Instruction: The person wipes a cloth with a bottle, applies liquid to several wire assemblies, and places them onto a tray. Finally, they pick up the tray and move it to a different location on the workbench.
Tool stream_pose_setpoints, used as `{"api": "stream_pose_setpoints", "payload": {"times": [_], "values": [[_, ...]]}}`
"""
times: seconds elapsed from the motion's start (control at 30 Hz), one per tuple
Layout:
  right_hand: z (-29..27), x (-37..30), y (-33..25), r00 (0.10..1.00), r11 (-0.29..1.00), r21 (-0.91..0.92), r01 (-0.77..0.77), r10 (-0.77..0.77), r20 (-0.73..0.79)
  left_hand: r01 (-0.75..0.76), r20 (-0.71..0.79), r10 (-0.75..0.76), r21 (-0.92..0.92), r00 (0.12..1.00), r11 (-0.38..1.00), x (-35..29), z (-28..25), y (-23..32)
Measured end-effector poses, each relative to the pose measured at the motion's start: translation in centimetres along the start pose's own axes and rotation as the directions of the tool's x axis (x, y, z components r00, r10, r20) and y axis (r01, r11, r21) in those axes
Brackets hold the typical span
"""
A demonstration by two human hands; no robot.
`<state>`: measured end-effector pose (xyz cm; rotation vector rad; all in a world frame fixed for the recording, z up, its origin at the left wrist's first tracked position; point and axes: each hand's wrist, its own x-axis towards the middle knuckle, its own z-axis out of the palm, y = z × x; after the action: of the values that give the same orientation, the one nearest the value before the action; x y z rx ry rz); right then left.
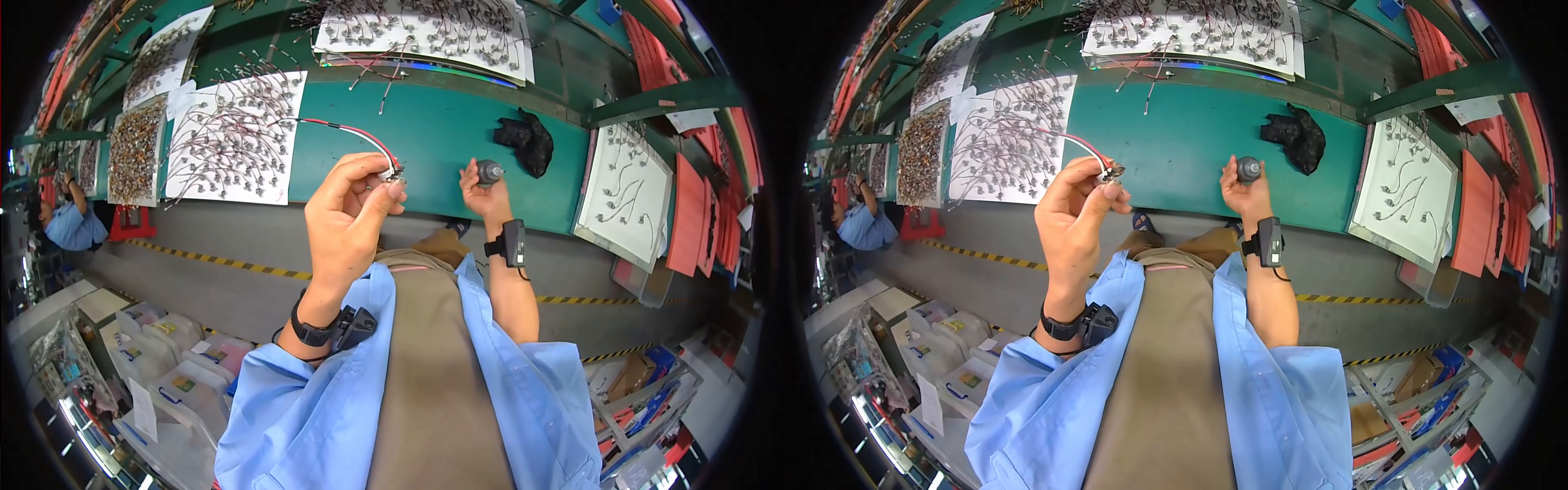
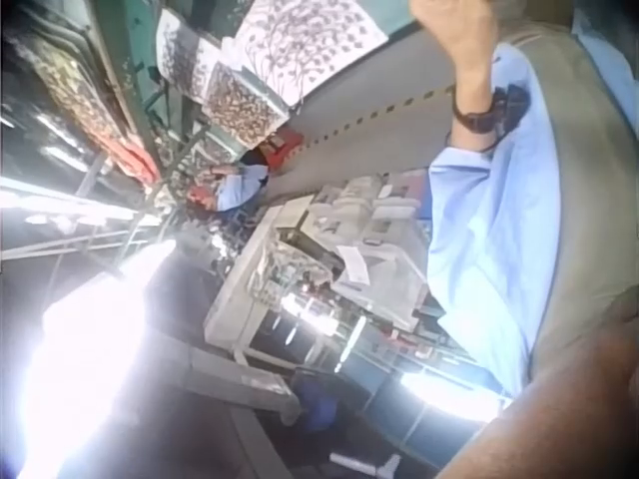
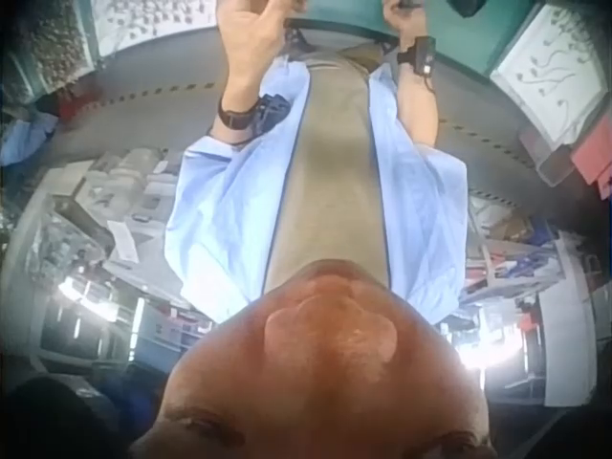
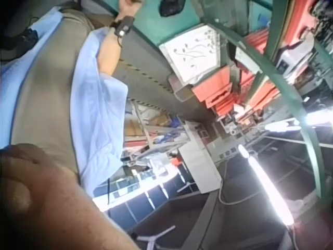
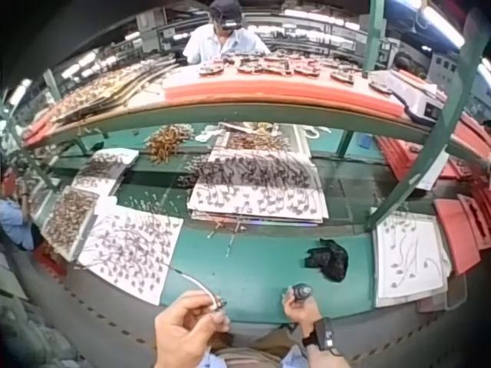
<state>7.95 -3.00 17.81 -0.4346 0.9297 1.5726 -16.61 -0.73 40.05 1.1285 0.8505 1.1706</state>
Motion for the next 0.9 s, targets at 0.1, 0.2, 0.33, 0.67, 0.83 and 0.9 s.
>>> {"api": "stream_pose_setpoints", "payload": {"times": [0.1,0.2,0.33,0.67,0.83,0.9], "values": [[-2.2,2.1,-2.3,0.994,0.989,0.121,-0.081,0.089,-0.067,-0.007,0.004,0.007,0.006,1.0,1.0,0.2,0.1,-0.5],[-3.6,2.7,-3.2,0.995,0.985,0.155,-0.075,0.083,-0.048,-0.015,0.013,0.015,0.015,1.0,1.0,0.4,0.4,-0.6],[-3.5,2.3,-2.5,0.995,0.989,0.126,-0.075,0.083,-0.053,-0.034,0.021,0.034,0.032,0.999,0.999,0.4,0.6,-0.6],[-5.0,-4.7,5.8,0.971,0.789,-0.606,0.101,-0.21,-0.112,-0.153,0.022,0.152,0.075,0.988,0.985,0.2,0.2,-0.1],[6.9,-13.9,15.0,0.637,-0.241,-0.682,0.691,-0.244,0.731,-0.26,0.044,0.256,0.172,0.966,0.95,0.2,0.2,0.8],[9.4,-15.8,16.8,0.465,-0.322,-0.5,0.804,-0.185,0.866,-0.324,0.075,0.315,0.225,0.946,0.919,0.1,0.0,1.2]]}}
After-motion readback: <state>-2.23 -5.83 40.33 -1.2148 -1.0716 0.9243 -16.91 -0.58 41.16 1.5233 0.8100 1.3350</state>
